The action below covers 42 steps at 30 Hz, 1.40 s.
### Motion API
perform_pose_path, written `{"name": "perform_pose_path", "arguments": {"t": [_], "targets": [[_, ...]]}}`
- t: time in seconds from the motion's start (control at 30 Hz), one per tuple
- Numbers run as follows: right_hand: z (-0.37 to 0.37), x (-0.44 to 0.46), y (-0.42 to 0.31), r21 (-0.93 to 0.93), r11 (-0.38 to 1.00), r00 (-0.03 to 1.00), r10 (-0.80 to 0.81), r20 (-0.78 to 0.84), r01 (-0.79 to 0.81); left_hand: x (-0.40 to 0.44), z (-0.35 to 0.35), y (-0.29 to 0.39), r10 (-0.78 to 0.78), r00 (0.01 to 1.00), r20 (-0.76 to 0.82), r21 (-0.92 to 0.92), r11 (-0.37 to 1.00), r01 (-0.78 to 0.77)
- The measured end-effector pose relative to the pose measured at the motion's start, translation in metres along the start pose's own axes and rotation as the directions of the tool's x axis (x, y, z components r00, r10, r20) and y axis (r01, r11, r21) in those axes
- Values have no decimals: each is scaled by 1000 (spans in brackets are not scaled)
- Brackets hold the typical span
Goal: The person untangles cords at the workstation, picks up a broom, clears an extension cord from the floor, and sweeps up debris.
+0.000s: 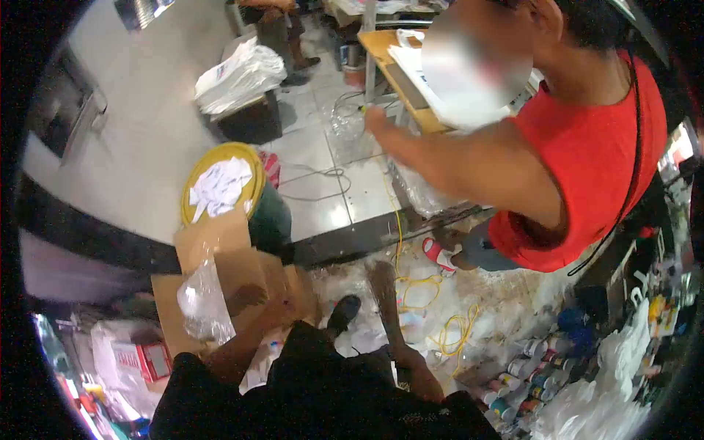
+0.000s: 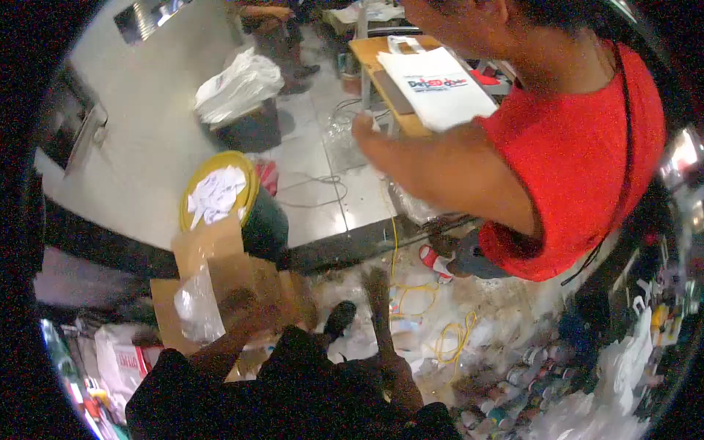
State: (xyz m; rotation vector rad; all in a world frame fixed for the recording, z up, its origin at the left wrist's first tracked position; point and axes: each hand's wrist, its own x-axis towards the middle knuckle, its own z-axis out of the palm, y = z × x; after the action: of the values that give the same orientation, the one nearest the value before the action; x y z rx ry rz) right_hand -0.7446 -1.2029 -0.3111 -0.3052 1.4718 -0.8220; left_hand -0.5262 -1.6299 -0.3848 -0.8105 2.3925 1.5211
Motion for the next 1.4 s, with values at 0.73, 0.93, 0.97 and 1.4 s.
{"name": "perform_pose_path", "arguments": {"t": [0.73, 0.93, 0.97, 1.4], "targets": [[-123, -110, 315, -328, 886, 921, -378, -96, 329, -135, 120, 42, -74, 983, -168, 439, 887, 142], [-63, -199, 232, 225, 970, 980, -47, -191, 90, -222, 148, 13, -279, 960, 4, 534, 812, 234], [-53, -201, 224, 398, 912, 980, -15, -200, 95, -232, 150, 23, -401, 914, 57, 564, 769, 302], [-82, -161, 260, 98, 994, 986, -36, -161, 52, -144, 165, 110, -8, 987, -163, 240, 970, 48]]}}
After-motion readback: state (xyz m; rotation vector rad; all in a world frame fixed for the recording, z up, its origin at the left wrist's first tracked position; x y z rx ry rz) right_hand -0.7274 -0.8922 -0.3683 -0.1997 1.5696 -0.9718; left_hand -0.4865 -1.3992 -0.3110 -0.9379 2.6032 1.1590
